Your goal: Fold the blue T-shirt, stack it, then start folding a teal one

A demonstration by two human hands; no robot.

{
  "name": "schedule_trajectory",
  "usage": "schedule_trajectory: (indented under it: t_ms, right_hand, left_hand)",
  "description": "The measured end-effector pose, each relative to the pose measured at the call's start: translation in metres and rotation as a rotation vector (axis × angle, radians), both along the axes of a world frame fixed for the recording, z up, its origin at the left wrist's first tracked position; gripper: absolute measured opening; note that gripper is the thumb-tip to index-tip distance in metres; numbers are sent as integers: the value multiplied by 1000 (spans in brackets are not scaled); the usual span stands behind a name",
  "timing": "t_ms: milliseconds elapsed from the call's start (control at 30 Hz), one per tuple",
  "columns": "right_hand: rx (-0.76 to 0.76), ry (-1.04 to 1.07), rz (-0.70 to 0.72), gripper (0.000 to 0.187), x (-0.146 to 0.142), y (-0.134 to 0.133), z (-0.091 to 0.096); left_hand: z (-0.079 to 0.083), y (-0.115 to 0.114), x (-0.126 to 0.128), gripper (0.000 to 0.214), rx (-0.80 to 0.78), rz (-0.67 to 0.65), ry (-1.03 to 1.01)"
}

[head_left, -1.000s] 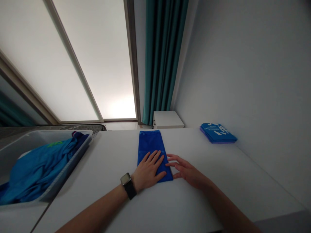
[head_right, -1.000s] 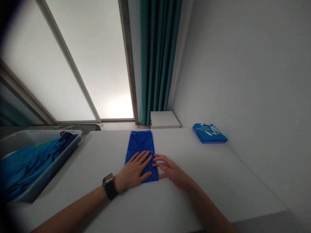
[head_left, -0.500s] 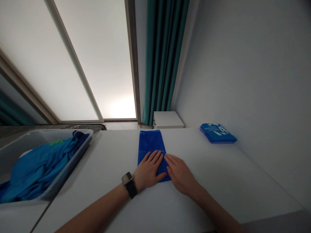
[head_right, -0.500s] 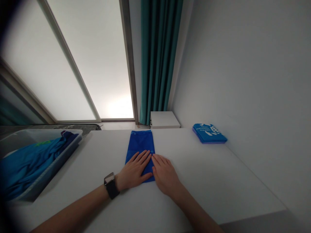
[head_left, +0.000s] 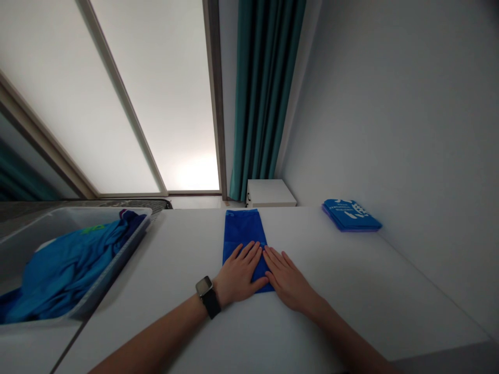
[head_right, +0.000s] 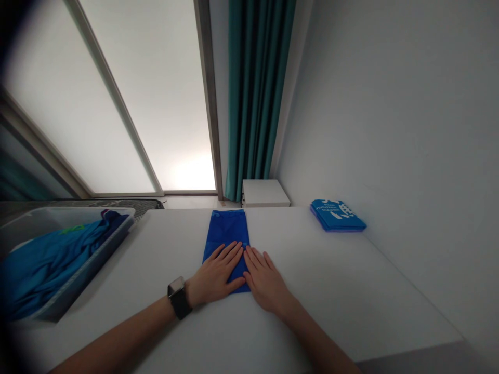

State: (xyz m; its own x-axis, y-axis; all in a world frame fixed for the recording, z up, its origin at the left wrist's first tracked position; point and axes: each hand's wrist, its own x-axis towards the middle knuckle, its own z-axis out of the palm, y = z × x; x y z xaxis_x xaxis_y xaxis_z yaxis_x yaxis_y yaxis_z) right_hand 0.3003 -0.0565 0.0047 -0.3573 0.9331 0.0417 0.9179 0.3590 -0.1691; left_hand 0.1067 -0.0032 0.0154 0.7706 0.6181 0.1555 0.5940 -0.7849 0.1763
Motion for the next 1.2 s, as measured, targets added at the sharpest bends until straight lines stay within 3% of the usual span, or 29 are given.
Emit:
schedule_trajectory:
  t_ms: [133,300,500,600,733,933,1200]
  right_hand:
    - [-41,41,-28,55,0,0,6]
    - [-30,134,-24,55,-6,7,25]
    - [21,164,127,52,-48,37,44]
    - [10,141,189,51,-71,52,44]
    - [19,88,222,50,-85,64,35]
    - [43,85,206,49,-85,67,17]
    - [50,101,202,50,-84,67,12]
  left_hand:
    - [14,0,-12,69,-57,-4,10]
    - [36,6,-53,50,-118,155,-260]
    - [42,-8,-93,25,-643,444,-960]
    - [34,-25,-97,23,-909,468,-1176]
    - [25,-41,-95,27,-1089,402,-1218]
    - [33,-39,-92,30,-1108,345,-1203]
    - [37,-35,-86,29,-1149,302,-1146]
